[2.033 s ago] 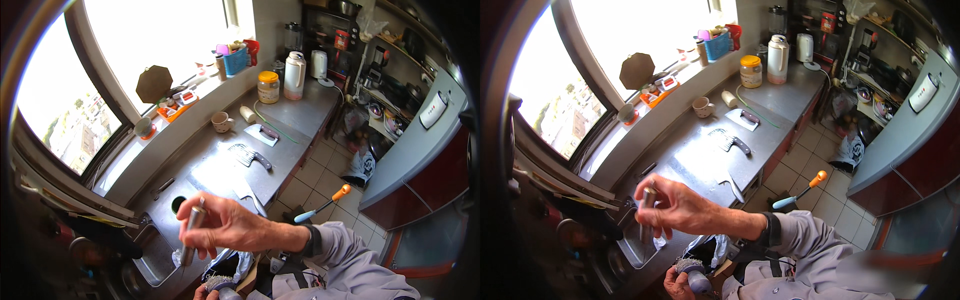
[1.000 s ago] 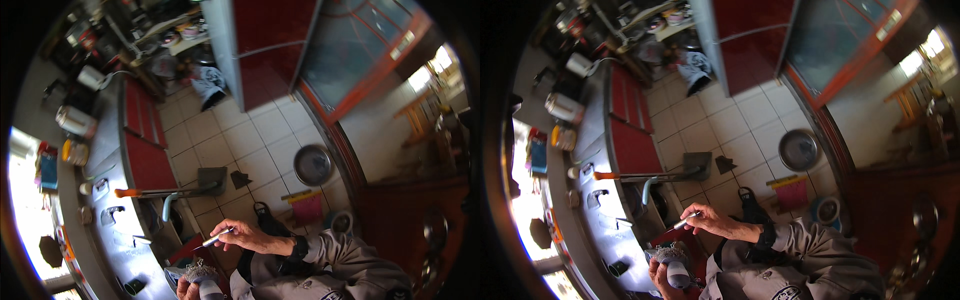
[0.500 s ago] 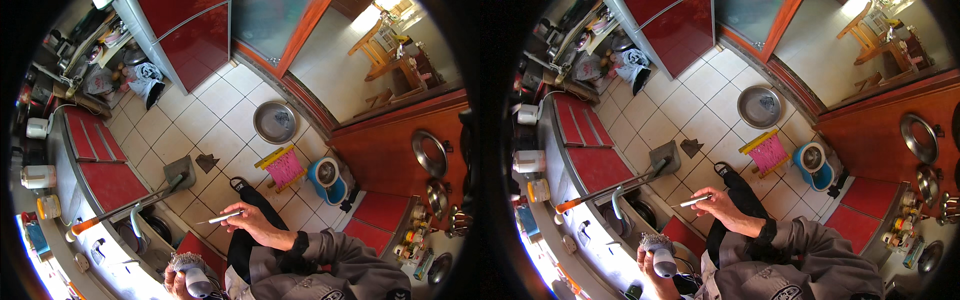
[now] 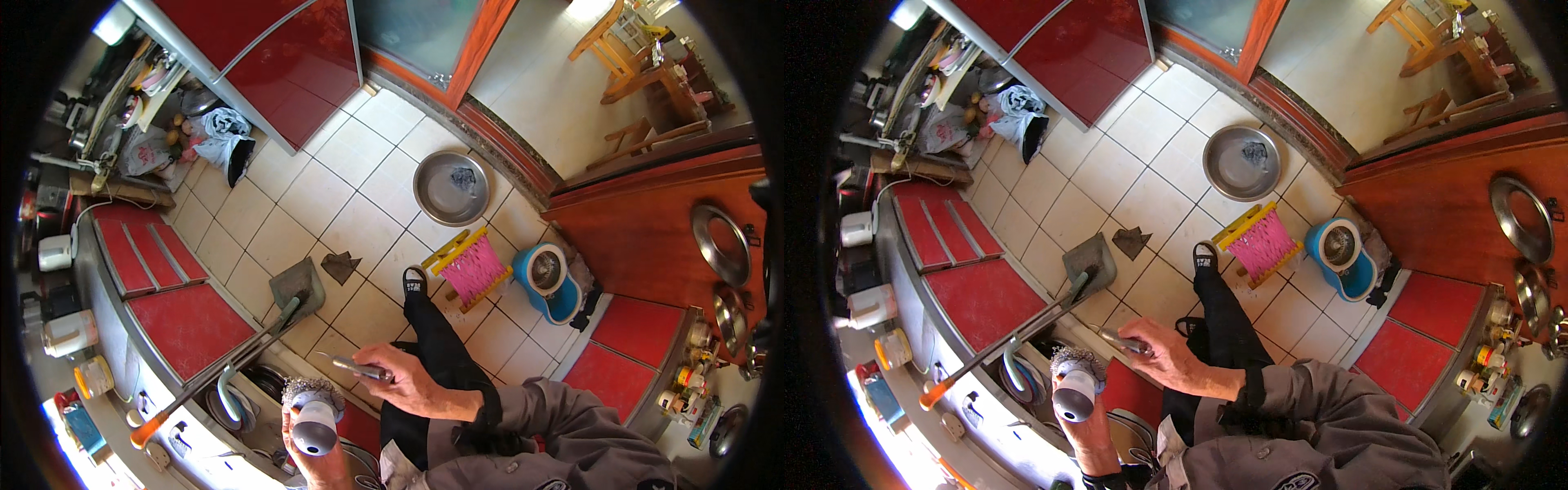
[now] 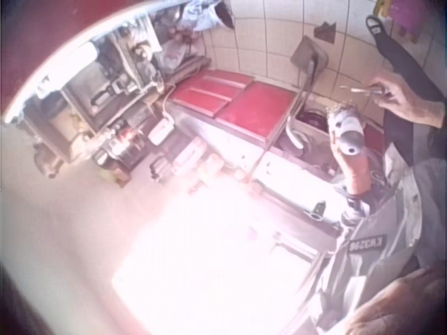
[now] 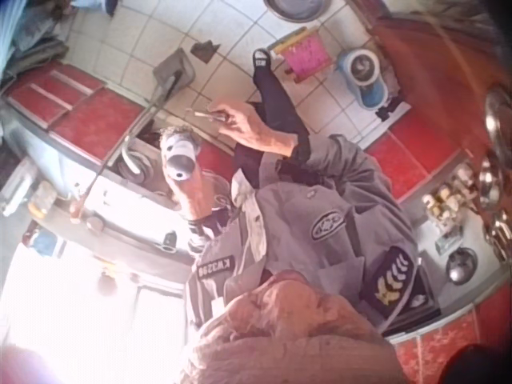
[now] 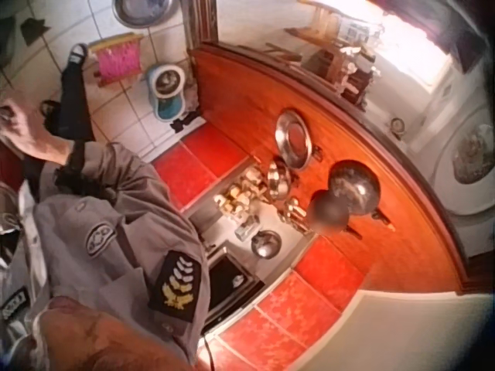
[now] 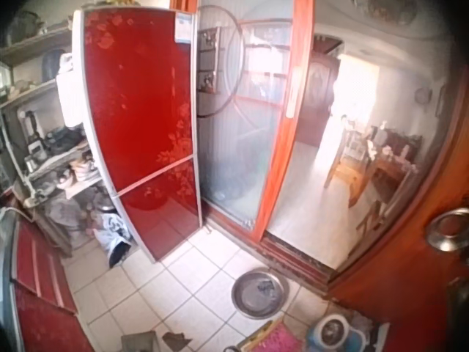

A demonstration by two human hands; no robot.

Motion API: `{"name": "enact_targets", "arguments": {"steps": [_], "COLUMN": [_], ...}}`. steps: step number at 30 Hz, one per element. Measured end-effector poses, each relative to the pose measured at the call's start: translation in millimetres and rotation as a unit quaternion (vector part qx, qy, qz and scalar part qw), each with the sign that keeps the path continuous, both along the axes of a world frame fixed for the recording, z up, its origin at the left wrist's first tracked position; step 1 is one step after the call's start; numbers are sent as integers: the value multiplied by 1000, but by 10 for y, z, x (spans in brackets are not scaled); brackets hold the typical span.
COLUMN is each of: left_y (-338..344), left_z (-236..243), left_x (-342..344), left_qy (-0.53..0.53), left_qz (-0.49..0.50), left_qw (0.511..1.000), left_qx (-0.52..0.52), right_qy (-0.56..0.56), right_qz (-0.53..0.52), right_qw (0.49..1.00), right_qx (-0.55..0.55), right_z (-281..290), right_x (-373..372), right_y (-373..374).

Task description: The person retrieves a string from a shelf and then uses a metal tool to manipulate a grey plastic sink drain stopper with a steel wool scrubber attached. They work on the object while sitting on a small stool on the kitchen floor.

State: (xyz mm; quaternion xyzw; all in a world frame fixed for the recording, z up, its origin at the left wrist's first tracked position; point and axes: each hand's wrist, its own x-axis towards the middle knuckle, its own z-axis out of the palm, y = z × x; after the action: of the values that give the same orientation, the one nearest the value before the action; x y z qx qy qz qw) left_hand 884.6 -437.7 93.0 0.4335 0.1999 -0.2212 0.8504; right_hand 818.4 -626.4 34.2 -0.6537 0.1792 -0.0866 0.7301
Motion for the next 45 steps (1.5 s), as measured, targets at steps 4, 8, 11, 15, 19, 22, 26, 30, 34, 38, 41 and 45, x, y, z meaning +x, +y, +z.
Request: {"name": "enact_targets", "arguments": {"steps": [4,8,11,15,19,22,26,30,34,38,41,45], "left_y": [-357,-651,-752,-758,-788,-809,-649,-374,-257,-297,-318,-323], "left_z": [-319,-660,-892,-1148,-1488,-1693,-2072,-2404,-2570,-2525,-2464,-2387], "left_x": [115,221,302,363,554,514,425,398,402,429,551,750], "left_qy": [65,73,80,32,227,270,291,346,357,314,288,244], "left_qz": [37,16,-16,-63,-48,-25,-17,-6,0,-40,-60,-122], "left_qw": [997,994,990,969,972,957,938,925,922,942,942,944], "left_qx": [26,76,115,235,39,98,185,159,149,110,159,184], "right_qy": [-54,-39,28,92,367,460,431,423,309,190,364,167], "right_qz": [50,97,236,271,222,208,289,423,434,445,560,440], "right_qw": [997,995,960,942,844,758,705,641,675,699,593,605], "right_qx": [-13,7,144,173,-322,-413,-483,-480,-511,-526,-450,-643], "right_z": [-133,-258,-498,-1382,-2878,-3800,-4479,-4809,-4753,-4323,-4164,-3772], "right_x": [256,382,381,302,98,-226,-541,-598,-799,-1296,-1654,-2407], "right_y": [-311,-617,-903,-1403,-2195,-2620,-2788,-2914,-2846,-2561,-2088,-1715]}}
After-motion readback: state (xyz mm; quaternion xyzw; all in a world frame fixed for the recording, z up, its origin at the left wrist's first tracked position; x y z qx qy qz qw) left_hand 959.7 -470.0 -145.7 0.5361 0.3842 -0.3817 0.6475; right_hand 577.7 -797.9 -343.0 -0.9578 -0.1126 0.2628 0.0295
